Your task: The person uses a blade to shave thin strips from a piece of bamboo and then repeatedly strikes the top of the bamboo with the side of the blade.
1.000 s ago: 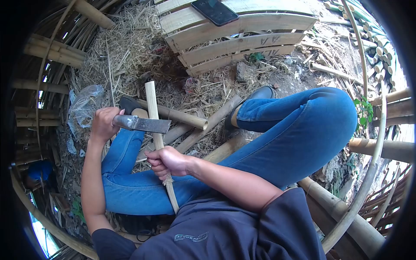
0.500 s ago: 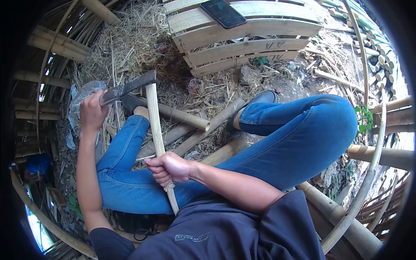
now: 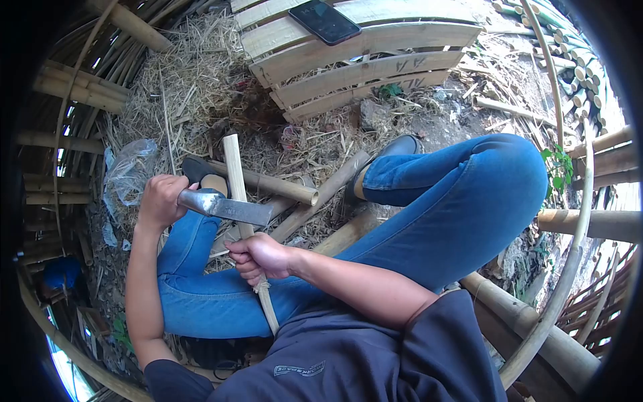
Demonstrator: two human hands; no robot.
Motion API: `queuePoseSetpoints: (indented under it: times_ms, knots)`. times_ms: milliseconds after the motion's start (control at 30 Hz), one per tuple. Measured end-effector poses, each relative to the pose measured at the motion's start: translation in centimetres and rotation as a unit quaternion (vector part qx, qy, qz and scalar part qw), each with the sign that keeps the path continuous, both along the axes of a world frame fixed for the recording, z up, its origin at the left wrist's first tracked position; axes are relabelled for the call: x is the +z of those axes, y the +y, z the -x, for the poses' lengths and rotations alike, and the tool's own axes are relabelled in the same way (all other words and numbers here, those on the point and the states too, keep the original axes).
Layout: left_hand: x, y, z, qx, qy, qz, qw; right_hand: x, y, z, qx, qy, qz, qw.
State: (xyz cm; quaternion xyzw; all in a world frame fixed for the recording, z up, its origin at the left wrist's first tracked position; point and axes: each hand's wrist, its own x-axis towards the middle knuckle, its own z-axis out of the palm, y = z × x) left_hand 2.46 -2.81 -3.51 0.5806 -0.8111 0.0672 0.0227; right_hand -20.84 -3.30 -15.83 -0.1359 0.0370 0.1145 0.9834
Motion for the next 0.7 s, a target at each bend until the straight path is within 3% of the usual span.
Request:
queuePoseSetpoints:
  times_ms: [100,233,433,567,700]
  knots:
    - [-0.6,0.1,-0.1,0.025,-0.008,-0.043,0.999,0.3,0.0,-0.1,-0.031,0.049,0.042,0.997]
    - [-0.9,0.0,-0.1,0.028,-0.022,-0.018,0.999,1.0,0.3,0.0,-0.064,0.114,0.077,0.988]
    - [0.7,-0.7,-1.0,0.141,-0.069,0.086,0.984,0.9,1.6,-0.3,-0.069,0.119,0.092,0.986]
    - [1.8,-0.2,-3.9,0.272,-0.155,0.128,0.941,2.1,2.4,-0.1,-0.044,0.074,0.105,0.991]
    - [2.5,1.5,-3.9,0.227,-0.082,0.167,0.956,1.4,1.5,-0.2,-0.063,0.101,0.078,0.990]
